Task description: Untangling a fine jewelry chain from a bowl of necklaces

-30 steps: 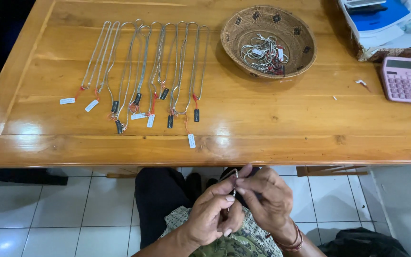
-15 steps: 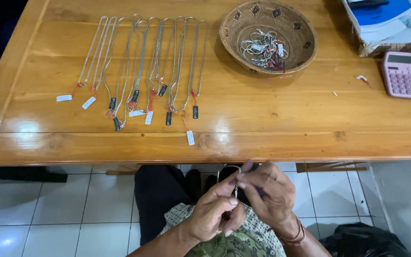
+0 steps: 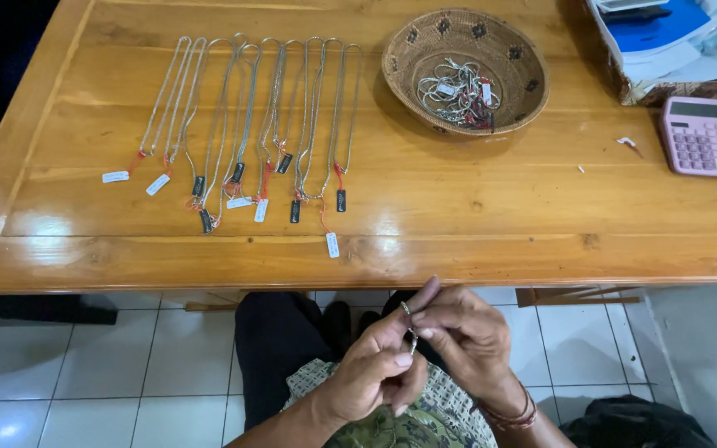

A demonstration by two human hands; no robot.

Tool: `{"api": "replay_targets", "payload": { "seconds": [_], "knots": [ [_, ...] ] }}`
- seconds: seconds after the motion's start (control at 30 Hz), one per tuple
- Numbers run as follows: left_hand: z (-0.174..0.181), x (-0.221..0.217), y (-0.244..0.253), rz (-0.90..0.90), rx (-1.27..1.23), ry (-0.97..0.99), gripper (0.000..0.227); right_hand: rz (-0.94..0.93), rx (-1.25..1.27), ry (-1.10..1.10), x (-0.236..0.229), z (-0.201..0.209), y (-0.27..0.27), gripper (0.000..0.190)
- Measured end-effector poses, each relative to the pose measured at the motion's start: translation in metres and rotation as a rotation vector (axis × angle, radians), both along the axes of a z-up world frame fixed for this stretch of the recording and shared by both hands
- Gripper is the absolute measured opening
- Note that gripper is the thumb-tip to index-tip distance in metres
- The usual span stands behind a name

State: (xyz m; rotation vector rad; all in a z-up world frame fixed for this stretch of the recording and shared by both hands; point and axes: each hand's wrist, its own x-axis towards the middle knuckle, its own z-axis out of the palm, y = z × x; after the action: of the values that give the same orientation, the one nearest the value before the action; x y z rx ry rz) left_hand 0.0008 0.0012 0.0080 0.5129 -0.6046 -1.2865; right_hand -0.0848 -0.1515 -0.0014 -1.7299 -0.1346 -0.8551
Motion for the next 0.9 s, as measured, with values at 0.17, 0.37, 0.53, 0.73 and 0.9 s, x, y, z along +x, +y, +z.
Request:
{"api": "replay_targets", "payload": {
  "seconds": [0.17,0.37,0.53,0.73,0.9],
  "knots": [
    [0.012,0.009,0.002,-0.004,0.082,-0.121,0.088,0.182,0.021,0.178,-0.010,0.018,-0.013,0.007],
    [0.004,0.011,-0.008,0.264,0.323,-0.366,0.068,-0.163,0.309,0.189,-0.027,-0.001,-0.016,0.010],
    [-0.019,0.010,-0.018,0.434,0.378,-0.296,0.062,-0.327,0.110,0.197,-0.018,-0.003,-0.001,0.014],
    [-0.027,0.001,-0.027,0.555,0.081,0.031,0.043,-0.474,-0.483,0.143,0.002,-0.004,0.026,0.017],
    [-0.032,0.006,-0.030,0.609,0.242,0.212,0.050,-0.269,-0.456,0.182,-0.002,0.005,0.019,0.015]
  ]
}}
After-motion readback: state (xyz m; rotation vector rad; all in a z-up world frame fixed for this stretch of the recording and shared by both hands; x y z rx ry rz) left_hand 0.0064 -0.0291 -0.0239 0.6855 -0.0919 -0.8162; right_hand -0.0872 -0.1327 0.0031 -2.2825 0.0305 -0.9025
